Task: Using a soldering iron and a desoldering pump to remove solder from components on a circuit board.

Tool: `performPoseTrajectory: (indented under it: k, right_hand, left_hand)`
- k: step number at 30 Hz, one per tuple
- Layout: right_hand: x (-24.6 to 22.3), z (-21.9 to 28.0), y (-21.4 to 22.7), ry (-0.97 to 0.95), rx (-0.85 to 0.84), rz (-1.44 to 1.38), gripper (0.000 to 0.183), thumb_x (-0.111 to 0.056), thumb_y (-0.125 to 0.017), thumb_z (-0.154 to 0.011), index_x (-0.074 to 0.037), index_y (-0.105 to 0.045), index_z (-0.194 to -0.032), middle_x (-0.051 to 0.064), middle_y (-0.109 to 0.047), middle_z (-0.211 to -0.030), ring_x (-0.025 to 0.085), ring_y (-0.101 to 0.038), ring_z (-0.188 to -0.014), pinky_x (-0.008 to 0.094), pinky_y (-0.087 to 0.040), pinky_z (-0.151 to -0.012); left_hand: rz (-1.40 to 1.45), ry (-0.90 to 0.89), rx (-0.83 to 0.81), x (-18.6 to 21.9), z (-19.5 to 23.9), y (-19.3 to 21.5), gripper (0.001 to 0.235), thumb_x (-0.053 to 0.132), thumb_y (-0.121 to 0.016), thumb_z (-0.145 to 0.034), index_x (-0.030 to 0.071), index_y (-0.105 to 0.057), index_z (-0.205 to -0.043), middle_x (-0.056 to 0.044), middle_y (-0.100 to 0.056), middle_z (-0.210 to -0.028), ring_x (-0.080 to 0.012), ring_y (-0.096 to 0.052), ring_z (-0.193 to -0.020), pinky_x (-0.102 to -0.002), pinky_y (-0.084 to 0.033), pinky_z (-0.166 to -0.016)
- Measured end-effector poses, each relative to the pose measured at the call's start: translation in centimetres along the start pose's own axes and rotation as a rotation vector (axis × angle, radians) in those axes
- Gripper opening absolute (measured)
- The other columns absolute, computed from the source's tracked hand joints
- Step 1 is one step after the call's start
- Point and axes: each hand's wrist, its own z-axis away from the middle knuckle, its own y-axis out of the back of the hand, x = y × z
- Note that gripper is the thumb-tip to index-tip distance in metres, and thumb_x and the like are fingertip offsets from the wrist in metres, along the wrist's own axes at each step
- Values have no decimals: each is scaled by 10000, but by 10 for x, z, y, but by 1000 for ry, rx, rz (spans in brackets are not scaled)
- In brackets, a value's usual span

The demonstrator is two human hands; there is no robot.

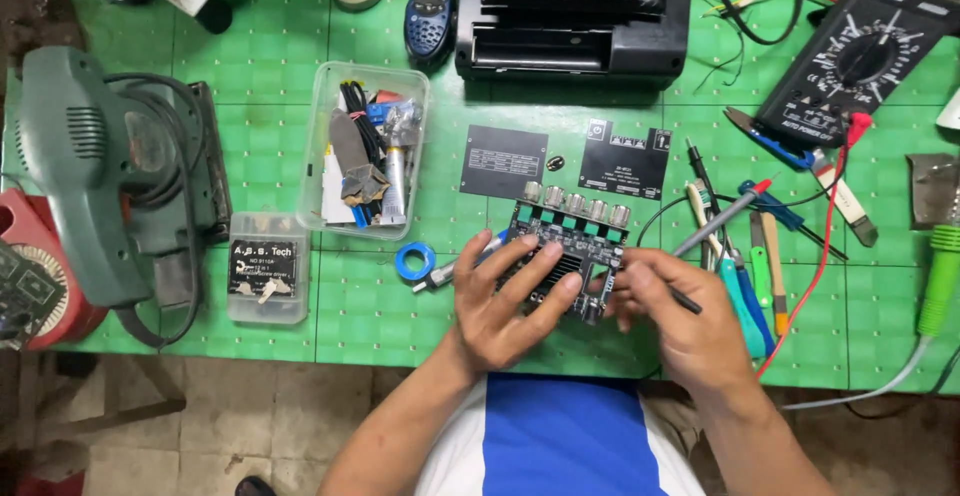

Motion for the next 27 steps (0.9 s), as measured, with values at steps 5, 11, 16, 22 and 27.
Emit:
performPoseTrajectory:
  k: [5, 11, 16, 22, 27]
  right_hand:
    - [-27, -13, -22, 148, -50, 64, 162, -82, -679, -979, 44, -730, -892, 104, -633, -647, 139, -599, -553, 285, -595, -470]
    - [-11, -23, -18, 205, -104, -18, 167, -68, -672, -991, 65, -705, -895, 127, -630, -695, 148, -571, -568, 302, -611, -473]
    - [0, -24, -15, 179, -66, -34, 134, -53, -670, -990, 57, -722, -932, 135, -632, -715, 165, -596, -609, 326, -610, -497]
    - [-1, -28, -14, 196, -20, -23, 119, -43, -678, -977, 54, -739, -945, 150, -660, -737, 173, -585, -612, 335, -610, -511]
    - [-6, -28, -17, 183, -18, 17, 118, -53, -688, -976, 44, -753, -964, 126, -625, -681, 160, -572, -605, 324, -604, -519]
  left_hand:
    - [-54, -58, 60, -6, 1, -6, 174, 149, -661, -1011, 229, -803, -1072, -92, -760, -1204, -301, -747, -1023, -560, -535, -1022]
    - [-193, -79, 44, -8, 7, -7, 216, 190, -749, -955, 244, -780, -1162, -119, -683, -1298, -323, -670, -1122, -584, -555, -1001]
    - [-101, 165, 14, -8, 25, -9, 472, 160, -733, -950, 148, -564, -1391, -234, -587, -1372, -397, -631, -1178, -546, -564, -983]
    - [655, 776, -233, 10, 0, 21, 1055, 26, -714, -828, 15, -67, -1662, -296, -233, -1663, -436, -307, -1439, -561, -318, -1154]
    - [1214, 1261, -238, 5, 20, 14, 1025, 19, -943, -646, -9, -413, -1523, -267, -651, -1272, -370, -704, -1040, -455, -651, -804]
